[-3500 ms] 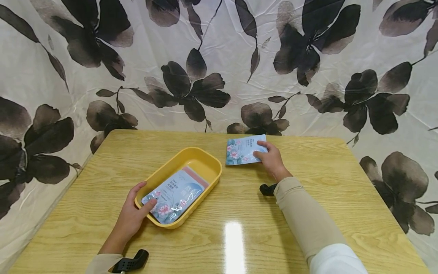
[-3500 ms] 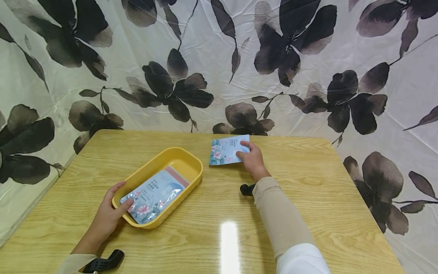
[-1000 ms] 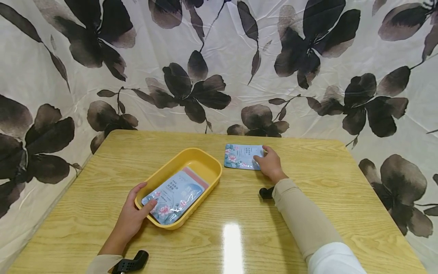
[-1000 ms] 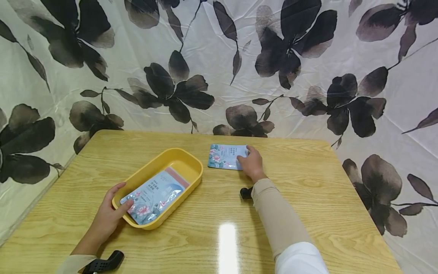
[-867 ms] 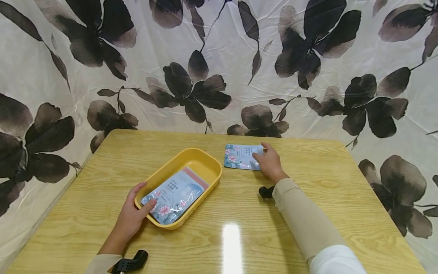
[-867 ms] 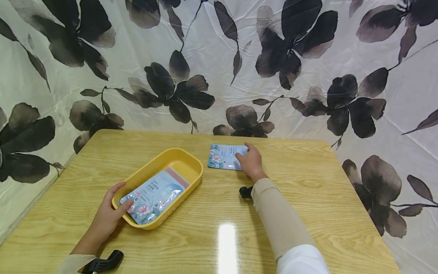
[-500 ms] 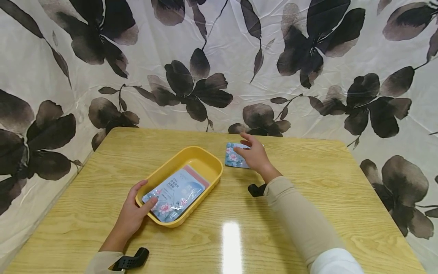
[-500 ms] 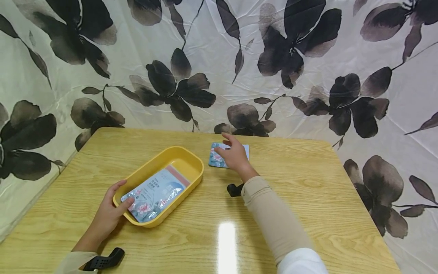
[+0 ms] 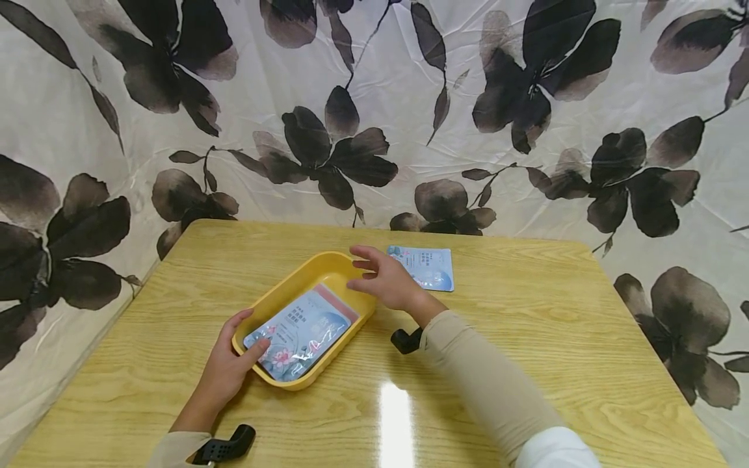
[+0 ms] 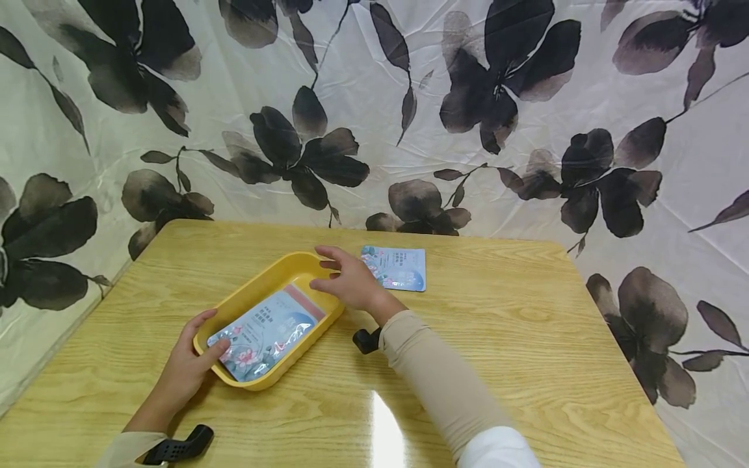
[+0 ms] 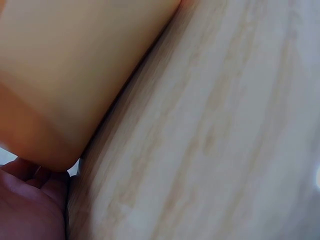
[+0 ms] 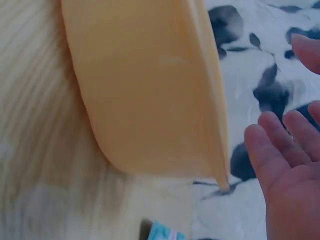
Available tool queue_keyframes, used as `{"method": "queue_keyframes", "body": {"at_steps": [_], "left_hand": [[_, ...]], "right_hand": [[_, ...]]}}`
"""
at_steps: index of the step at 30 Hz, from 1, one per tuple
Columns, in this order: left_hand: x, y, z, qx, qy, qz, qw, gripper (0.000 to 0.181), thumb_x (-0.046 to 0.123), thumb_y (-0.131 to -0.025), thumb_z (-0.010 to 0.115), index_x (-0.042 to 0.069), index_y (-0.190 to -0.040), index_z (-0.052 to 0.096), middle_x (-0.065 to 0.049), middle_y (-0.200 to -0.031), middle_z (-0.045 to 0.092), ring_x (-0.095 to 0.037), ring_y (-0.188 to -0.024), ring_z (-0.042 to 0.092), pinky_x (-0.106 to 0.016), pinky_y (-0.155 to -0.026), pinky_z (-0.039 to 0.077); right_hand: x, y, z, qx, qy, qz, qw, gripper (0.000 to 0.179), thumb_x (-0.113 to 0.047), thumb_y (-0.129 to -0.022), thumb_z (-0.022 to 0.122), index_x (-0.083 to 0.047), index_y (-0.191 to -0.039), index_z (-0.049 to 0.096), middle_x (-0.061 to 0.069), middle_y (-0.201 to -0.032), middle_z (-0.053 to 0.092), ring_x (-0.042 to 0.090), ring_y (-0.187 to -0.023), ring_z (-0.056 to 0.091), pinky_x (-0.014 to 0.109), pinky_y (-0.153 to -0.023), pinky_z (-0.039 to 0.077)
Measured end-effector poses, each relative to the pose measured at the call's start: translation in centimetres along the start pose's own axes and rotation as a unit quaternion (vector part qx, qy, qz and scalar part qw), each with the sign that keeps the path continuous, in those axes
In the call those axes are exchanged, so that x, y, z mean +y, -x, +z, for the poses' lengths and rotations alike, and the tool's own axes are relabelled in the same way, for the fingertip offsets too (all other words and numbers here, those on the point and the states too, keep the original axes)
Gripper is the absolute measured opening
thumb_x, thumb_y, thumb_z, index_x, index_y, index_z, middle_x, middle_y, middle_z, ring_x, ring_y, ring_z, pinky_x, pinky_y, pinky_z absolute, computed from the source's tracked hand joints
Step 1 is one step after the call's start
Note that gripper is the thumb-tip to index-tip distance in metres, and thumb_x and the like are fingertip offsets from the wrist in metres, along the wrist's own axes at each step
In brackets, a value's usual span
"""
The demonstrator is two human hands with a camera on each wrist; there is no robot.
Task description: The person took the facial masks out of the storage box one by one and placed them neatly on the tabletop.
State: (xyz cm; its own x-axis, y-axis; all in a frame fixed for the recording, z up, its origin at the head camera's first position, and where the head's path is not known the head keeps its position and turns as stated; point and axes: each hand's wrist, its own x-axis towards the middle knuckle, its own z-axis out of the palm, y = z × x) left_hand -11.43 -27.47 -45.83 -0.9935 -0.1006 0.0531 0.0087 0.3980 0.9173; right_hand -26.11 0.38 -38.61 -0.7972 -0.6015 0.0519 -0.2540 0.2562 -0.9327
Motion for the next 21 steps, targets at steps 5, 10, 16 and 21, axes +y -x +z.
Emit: {"method": "queue_keyframes", "body": {"at_steps": [5,10,16,21], "left_hand": [[0.1,0.0,0.0,0.002,0.000,-0.001,1.0000,0.065,0.030,-0.088,0.058,0.014,-0.139,0.021,-0.018,-0.132,0.033,-0.027,-0.111,0.041,-0.006,-0.080,0.034],[0.0,0.1,0.1,0.004,-0.004,-0.007,1.0000,0.066,0.031,-0.087,0.058,0.013,-0.139,0.021,-0.017,-0.134,0.031,-0.027,-0.112,0.040,-0.004,-0.080,0.032],[0.1,0.1,0.1,0.005,0.003,-0.007,1.0000,0.066,0.030,-0.088,0.058,0.013,-0.139,0.021,-0.016,-0.133,0.031,-0.026,-0.109,0.041,-0.006,-0.080,0.034],[0.1,0.1,0.1,0.007,-0.002,-0.008,0.9999,0.066,0.031,-0.087,0.058,0.014,-0.139,0.021,-0.017,-0.134,0.031,-0.026,-0.111,0.040,-0.005,-0.080,0.033]], "right_hand": [[-0.2,-0.6,2.0,-0.033,0.080,0.034,0.9957,0.064,-0.027,-0.078,0.070,-0.020,-0.134,0.040,-0.007,-0.133,0.041,0.014,-0.116,0.043,0.031,-0.094,0.037],[-0.8,-0.9,3.5,-0.067,0.110,0.044,0.9907,0.067,-0.027,-0.077,0.071,-0.016,-0.135,0.039,-0.005,-0.134,0.040,0.017,-0.114,0.046,0.026,-0.089,0.039],[-0.7,-1.5,4.8,-0.093,0.141,0.063,0.9836,0.069,-0.026,-0.075,0.073,-0.016,-0.134,0.041,-0.002,-0.131,0.043,0.016,-0.113,0.046,0.022,-0.087,0.040],[-0.7,-1.8,5.3,-0.104,0.180,0.083,0.9746,0.068,-0.026,-0.073,0.075,-0.017,-0.132,0.043,-0.004,-0.128,0.046,0.010,-0.108,0.049,0.019,-0.086,0.040]]}}
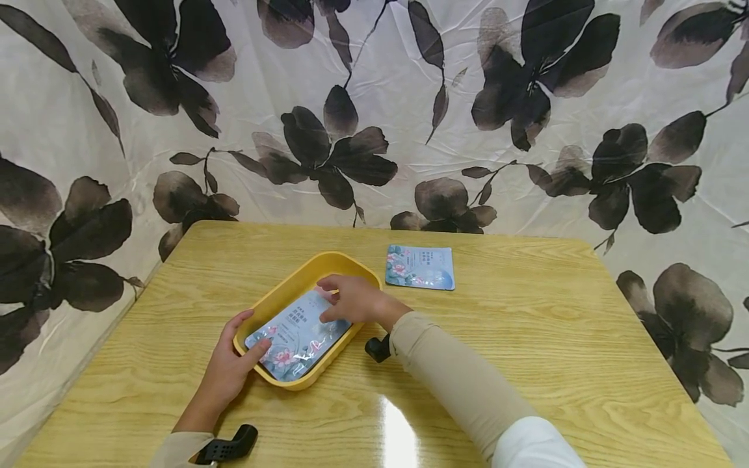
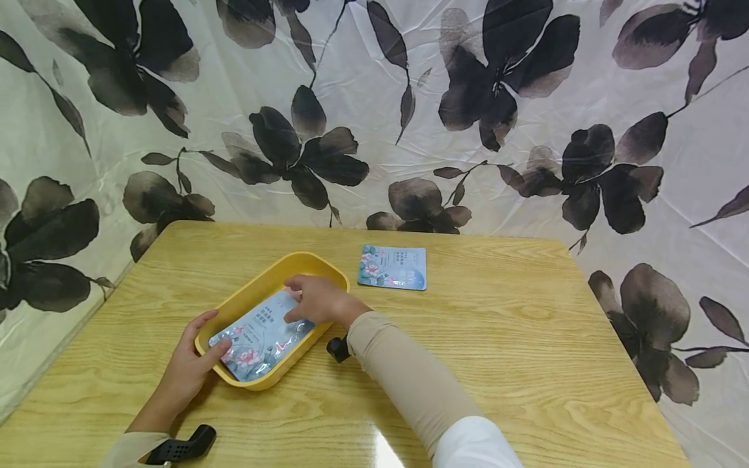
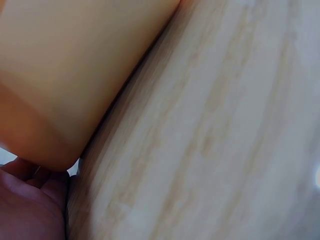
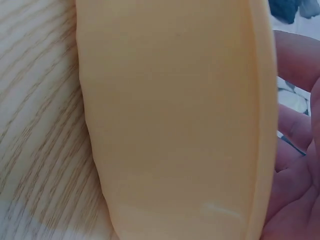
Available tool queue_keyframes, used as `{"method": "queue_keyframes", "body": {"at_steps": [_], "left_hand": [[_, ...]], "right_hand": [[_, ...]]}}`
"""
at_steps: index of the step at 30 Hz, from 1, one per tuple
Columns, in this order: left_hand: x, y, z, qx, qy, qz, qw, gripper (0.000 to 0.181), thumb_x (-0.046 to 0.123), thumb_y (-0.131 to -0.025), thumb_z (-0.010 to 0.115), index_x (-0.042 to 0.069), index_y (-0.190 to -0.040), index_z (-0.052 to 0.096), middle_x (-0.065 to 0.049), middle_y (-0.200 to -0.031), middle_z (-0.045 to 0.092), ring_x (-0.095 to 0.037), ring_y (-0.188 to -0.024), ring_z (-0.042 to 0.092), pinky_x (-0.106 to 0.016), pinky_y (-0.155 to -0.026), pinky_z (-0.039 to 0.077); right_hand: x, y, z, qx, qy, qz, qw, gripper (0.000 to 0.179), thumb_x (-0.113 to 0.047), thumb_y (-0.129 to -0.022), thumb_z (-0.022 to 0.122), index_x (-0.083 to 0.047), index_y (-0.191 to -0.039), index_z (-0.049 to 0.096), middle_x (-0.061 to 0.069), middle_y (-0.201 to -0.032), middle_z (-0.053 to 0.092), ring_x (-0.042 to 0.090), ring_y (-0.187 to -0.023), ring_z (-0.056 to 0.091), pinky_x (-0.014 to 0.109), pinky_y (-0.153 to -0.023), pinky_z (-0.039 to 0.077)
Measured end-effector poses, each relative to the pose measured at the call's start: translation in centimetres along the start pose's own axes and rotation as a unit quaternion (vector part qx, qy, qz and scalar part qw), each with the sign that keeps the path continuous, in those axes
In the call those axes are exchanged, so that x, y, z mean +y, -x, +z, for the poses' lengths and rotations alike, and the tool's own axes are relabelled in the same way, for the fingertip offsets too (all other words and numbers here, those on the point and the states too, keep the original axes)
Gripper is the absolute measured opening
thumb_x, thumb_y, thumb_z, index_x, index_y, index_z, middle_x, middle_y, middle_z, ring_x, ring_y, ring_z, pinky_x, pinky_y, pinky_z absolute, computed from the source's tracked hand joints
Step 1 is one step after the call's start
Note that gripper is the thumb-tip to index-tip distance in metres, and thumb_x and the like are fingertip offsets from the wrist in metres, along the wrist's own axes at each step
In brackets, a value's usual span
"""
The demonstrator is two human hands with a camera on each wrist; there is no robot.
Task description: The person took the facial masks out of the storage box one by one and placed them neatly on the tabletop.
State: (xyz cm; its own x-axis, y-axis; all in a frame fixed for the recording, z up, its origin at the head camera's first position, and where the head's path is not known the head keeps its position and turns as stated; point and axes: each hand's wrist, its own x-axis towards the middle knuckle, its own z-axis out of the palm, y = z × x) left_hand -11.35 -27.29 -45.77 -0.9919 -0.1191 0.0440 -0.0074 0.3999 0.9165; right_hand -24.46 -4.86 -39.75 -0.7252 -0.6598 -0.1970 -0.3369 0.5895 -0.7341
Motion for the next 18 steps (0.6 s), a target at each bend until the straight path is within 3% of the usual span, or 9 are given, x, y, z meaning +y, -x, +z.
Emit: {"method": "queue_keyframes", "body": {"at_steps": [10,18], "left_hand": [[-0.10,-0.11,-0.08,-0.002,0.004,0.007,1.0000,0.066,0.029,-0.088,0.058,0.012,-0.139,0.020,-0.018,-0.134,0.030,-0.027,-0.113,0.040,-0.005,-0.080,0.033],[-0.23,-0.10,-0.09,-0.004,0.010,0.009,0.9999,0.066,0.028,-0.088,0.058,0.013,-0.139,0.020,-0.018,-0.134,0.031,-0.027,-0.113,0.040,-0.006,-0.080,0.034]], "right_hand": [[-0.45,-0.09,0.27,-0.026,0.035,0.012,0.9990,0.067,-0.024,-0.073,0.075,-0.017,-0.132,0.043,-0.003,-0.126,0.050,0.009,-0.111,0.047,0.020,-0.089,0.037],[-0.33,-0.28,0.45,-0.029,0.026,0.027,0.9989,0.068,-0.021,-0.072,0.075,-0.016,-0.132,0.043,-0.002,-0.125,0.051,0.008,-0.112,0.047,0.020,-0.089,0.037]]}}
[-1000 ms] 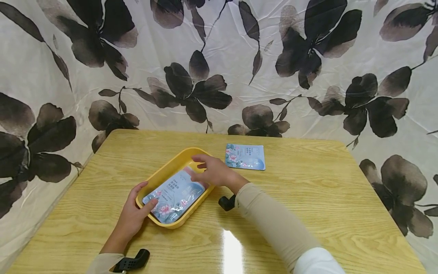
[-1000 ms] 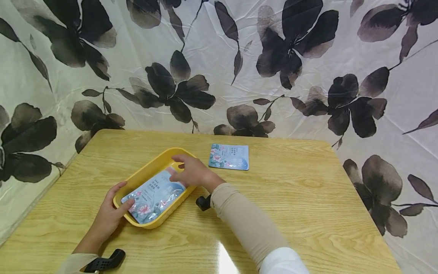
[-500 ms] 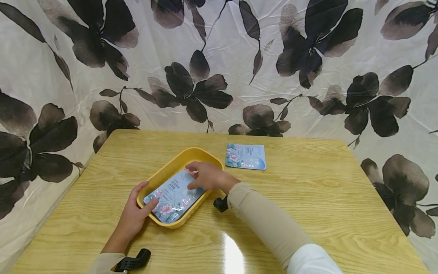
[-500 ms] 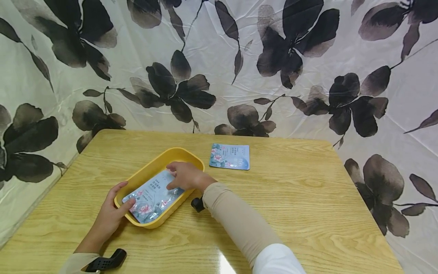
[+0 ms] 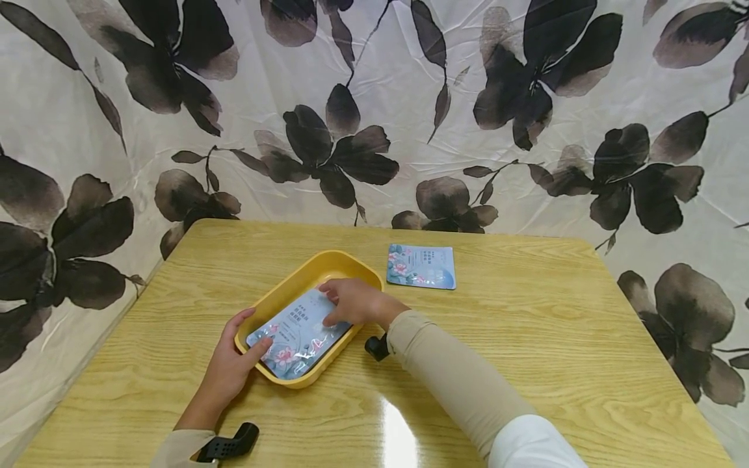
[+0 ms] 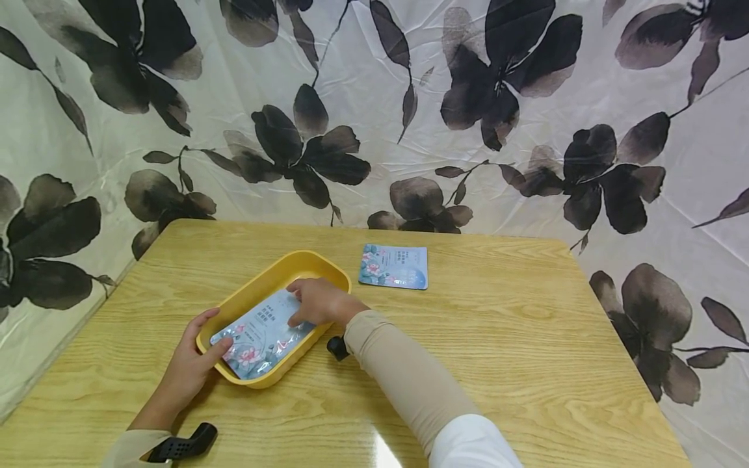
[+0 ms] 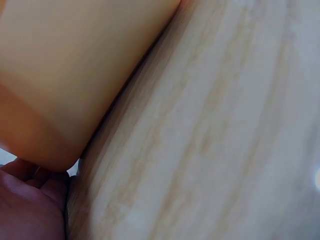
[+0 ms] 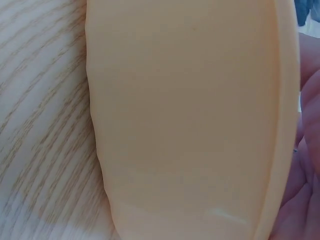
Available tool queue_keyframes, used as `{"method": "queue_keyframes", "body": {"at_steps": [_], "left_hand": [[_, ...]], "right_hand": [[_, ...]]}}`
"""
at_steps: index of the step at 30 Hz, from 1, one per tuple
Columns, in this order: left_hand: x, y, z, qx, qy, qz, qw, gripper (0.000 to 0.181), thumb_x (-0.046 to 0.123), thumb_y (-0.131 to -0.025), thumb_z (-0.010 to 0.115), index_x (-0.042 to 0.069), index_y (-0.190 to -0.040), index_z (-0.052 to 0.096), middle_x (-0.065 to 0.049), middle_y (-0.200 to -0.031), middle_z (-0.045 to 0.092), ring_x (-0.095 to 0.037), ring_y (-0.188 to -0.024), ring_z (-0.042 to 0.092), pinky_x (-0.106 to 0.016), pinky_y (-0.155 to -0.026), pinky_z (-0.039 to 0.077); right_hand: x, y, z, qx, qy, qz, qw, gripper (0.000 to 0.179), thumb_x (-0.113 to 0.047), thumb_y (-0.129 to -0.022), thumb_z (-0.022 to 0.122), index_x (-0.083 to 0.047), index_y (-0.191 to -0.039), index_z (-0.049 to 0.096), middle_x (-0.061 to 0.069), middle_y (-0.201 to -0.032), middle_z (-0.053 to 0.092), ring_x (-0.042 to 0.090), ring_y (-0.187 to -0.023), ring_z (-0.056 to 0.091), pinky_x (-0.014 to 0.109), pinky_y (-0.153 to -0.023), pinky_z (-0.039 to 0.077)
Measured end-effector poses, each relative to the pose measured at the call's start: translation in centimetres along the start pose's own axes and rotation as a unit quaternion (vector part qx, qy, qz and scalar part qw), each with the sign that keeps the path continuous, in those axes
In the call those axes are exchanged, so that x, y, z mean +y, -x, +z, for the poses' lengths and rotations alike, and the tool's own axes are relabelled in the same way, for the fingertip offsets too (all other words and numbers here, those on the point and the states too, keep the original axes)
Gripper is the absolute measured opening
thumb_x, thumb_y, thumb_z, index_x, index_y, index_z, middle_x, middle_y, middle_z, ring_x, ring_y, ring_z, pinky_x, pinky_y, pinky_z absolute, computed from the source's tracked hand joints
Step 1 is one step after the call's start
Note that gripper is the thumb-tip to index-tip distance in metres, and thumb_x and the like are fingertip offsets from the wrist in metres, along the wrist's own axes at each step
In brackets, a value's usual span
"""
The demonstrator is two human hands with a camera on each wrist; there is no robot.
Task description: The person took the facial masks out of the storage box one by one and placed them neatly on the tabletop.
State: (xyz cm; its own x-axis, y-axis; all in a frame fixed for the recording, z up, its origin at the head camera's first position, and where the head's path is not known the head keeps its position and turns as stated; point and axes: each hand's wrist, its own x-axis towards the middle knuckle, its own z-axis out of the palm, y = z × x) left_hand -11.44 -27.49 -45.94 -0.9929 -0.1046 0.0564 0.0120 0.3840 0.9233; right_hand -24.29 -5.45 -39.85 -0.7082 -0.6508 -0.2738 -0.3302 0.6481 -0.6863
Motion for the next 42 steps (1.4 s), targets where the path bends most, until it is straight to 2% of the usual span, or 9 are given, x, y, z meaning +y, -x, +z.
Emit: {"method": "queue_keyframes", "body": {"at_steps": [9,17,26,32,38,40,42], "left_hand": [[0.3,0.1,0.0,-0.001,0.005,0.004,1.0000,0.065,0.027,-0.088,0.058,0.012,-0.139,0.020,-0.019,-0.132,0.032,-0.027,-0.110,0.042,-0.007,-0.080,0.035],[0.2,0.2,0.0,0.001,0.010,0.008,0.9999,0.063,0.024,-0.088,0.058,0.013,-0.139,0.022,-0.018,-0.128,0.036,-0.009,-0.096,0.048,-0.010,-0.076,0.040],[-0.1,0.1,0.0,0.005,0.008,0.009,0.9999,0.062,0.028,-0.088,0.057,0.013,-0.138,0.024,-0.016,-0.129,0.035,-0.010,-0.097,0.048,-0.010,-0.077,0.039],[0.0,0.2,0.0,0.001,0.009,0.010,0.9999,0.061,0.027,-0.089,0.057,0.012,-0.137,0.023,-0.018,-0.132,0.032,-0.012,-0.100,0.047,-0.009,-0.078,0.039],[0.1,0.1,0.0,0.003,-0.005,0.007,1.0000,0.062,0.029,-0.089,0.056,0.012,-0.138,0.023,-0.017,-0.136,0.027,-0.018,-0.104,0.044,-0.007,-0.078,0.037],[0.1,0.1,0.0,0.003,0.001,0.008,1.0000,0.062,0.027,-0.089,0.057,0.012,-0.138,0.023,-0.017,-0.135,0.027,-0.016,-0.103,0.046,-0.008,-0.077,0.039],[0.2,0.2,0.1,0.004,0.007,0.011,0.9999,0.061,0.025,-0.089,0.057,0.011,-0.138,0.023,-0.018,-0.135,0.028,-0.012,-0.100,0.047,-0.009,-0.076,0.040]], "right_hand": [[0.2,0.2,-0.6,0.007,-0.026,-0.015,0.9995,0.068,-0.024,-0.071,0.076,-0.016,-0.131,0.045,-0.003,-0.126,0.049,0.010,-0.107,0.050,0.020,-0.086,0.040],[0.4,0.4,-1.0,0.010,-0.031,-0.037,0.9988,0.066,-0.025,-0.074,0.074,-0.015,-0.131,0.045,-0.002,-0.126,0.049,0.013,-0.107,0.051,0.022,-0.085,0.041],[0.3,0.5,-1.3,0.008,-0.012,-0.055,0.9984,0.054,-0.031,-0.073,0.074,-0.023,-0.123,0.054,-0.001,-0.118,0.054,0.010,-0.103,0.050,0.022,-0.086,0.040],[-0.1,0.8,-0.6,0.003,0.009,-0.103,0.9946,0.047,-0.035,-0.074,0.073,-0.027,-0.117,0.058,-0.009,-0.114,0.053,0.006,-0.097,0.048,0.020,-0.084,0.038],[-0.8,1.4,0.2,-0.020,0.026,-0.114,0.9929,0.045,-0.034,-0.074,0.072,-0.031,-0.117,0.058,-0.004,-0.137,0.036,0.009,-0.122,0.033,0.019,-0.090,0.034],[-1.0,1.5,0.3,-0.029,0.028,-0.117,0.9924,0.046,-0.032,-0.075,0.073,-0.030,-0.118,0.057,-0.003,-0.134,0.040,0.009,-0.119,0.038,0.018,-0.087,0.036],[-1.3,1.6,0.5,-0.032,0.031,-0.118,0.9920,0.046,-0.029,-0.075,0.073,-0.029,-0.118,0.057,-0.005,-0.126,0.047,0.007,-0.107,0.046,0.017,-0.080,0.039]]}}
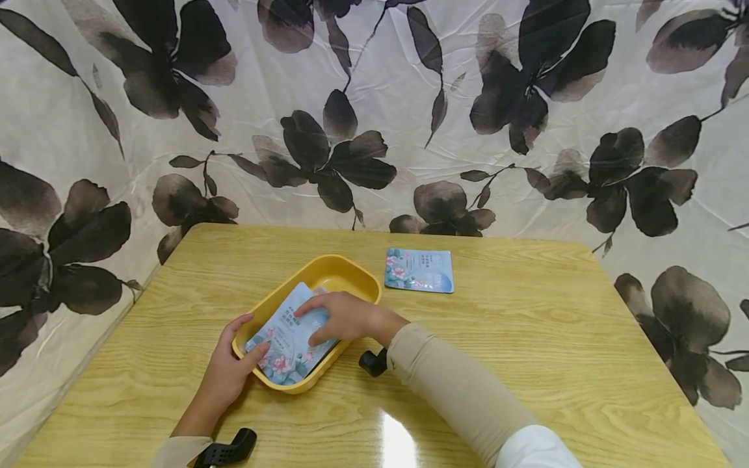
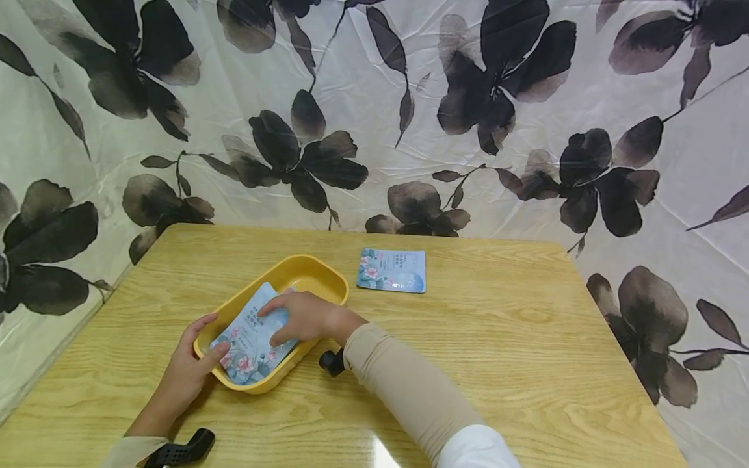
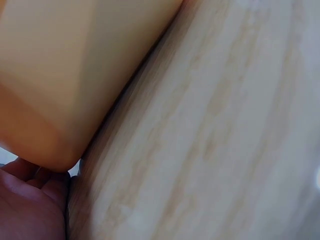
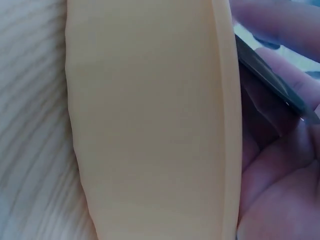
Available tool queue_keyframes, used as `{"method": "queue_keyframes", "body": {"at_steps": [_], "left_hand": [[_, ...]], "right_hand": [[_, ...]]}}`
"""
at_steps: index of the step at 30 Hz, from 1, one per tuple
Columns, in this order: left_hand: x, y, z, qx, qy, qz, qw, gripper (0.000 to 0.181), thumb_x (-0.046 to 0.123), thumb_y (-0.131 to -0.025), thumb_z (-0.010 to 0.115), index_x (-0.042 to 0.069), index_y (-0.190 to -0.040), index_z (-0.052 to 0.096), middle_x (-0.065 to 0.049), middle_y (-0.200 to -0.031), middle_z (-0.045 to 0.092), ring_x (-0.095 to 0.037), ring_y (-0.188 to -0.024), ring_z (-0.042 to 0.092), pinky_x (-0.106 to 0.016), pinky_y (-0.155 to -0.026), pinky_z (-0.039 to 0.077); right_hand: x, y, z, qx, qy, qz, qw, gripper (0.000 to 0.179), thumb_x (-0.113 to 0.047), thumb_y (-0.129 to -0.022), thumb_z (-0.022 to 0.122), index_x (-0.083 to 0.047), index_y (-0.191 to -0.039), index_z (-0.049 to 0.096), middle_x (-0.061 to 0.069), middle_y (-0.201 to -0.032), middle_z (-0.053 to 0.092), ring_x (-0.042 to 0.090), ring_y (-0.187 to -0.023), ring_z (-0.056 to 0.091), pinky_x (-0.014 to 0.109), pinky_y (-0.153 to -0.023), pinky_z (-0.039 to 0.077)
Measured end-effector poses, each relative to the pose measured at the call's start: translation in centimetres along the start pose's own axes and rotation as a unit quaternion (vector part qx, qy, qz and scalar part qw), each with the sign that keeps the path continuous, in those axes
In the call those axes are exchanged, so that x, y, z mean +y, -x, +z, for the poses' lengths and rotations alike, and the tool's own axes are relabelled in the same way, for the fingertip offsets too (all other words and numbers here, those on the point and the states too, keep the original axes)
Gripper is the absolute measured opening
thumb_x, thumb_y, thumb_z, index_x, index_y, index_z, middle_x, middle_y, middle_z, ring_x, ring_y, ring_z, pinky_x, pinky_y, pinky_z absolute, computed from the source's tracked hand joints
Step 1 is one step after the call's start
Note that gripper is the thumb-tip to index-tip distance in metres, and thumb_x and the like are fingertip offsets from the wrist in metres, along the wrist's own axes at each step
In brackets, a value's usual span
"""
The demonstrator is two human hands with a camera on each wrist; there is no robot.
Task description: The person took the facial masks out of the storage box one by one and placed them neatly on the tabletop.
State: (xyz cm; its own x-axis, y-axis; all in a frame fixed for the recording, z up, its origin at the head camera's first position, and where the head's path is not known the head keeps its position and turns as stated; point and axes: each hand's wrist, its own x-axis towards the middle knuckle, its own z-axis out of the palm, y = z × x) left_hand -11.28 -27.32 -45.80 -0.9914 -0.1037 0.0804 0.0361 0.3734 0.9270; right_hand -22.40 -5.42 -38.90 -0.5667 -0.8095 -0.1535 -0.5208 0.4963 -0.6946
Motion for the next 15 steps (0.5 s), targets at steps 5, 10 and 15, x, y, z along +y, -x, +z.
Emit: {"method": "queue_keyframes", "body": {"at_steps": [5,10,15], "left_hand": [[0.1,-0.1,0.0,0.001,0.003,0.006,1.0000,0.061,0.024,-0.089,0.057,0.010,-0.137,0.023,-0.019,-0.135,0.028,-0.009,-0.101,0.046,-0.009,-0.077,0.040],[-0.2,-0.3,0.0,0.001,0.000,0.010,1.0000,0.061,0.024,-0.089,0.057,0.009,-0.137,0.023,-0.016,-0.131,0.032,-0.006,-0.102,0.044,-0.009,-0.078,0.039],[-0.1,-0.2,0.0,0.002,0.010,0.007,0.9999,0.060,0.022,-0.088,0.058,0.009,-0.136,0.024,-0.013,-0.124,0.039,-0.002,-0.098,0.047,-0.011,-0.077,0.040]], "right_hand": [[-0.3,0.0,0.2,-0.004,0.008,0.001,1.0000,0.047,-0.021,-0.077,0.071,-0.029,-0.120,0.055,-0.011,-0.109,0.054,0.003,-0.085,0.050,0.016,-0.071,0.041],[-0.6,0.5,0.0,0.013,0.023,-0.009,0.9996,0.045,-0.016,-0.080,0.067,-0.029,-0.121,0.054,-0.010,-0.120,0.050,0.004,-0.086,0.049,0.016,-0.070,0.041],[-0.7,1.5,-0.8,0.051,0.002,-0.023,0.9984,0.041,-0.015,-0.080,0.065,-0.028,-0.118,0.056,-0.008,-0.118,0.051,0.007,-0.084,0.049,0.017,-0.068,0.042]]}}
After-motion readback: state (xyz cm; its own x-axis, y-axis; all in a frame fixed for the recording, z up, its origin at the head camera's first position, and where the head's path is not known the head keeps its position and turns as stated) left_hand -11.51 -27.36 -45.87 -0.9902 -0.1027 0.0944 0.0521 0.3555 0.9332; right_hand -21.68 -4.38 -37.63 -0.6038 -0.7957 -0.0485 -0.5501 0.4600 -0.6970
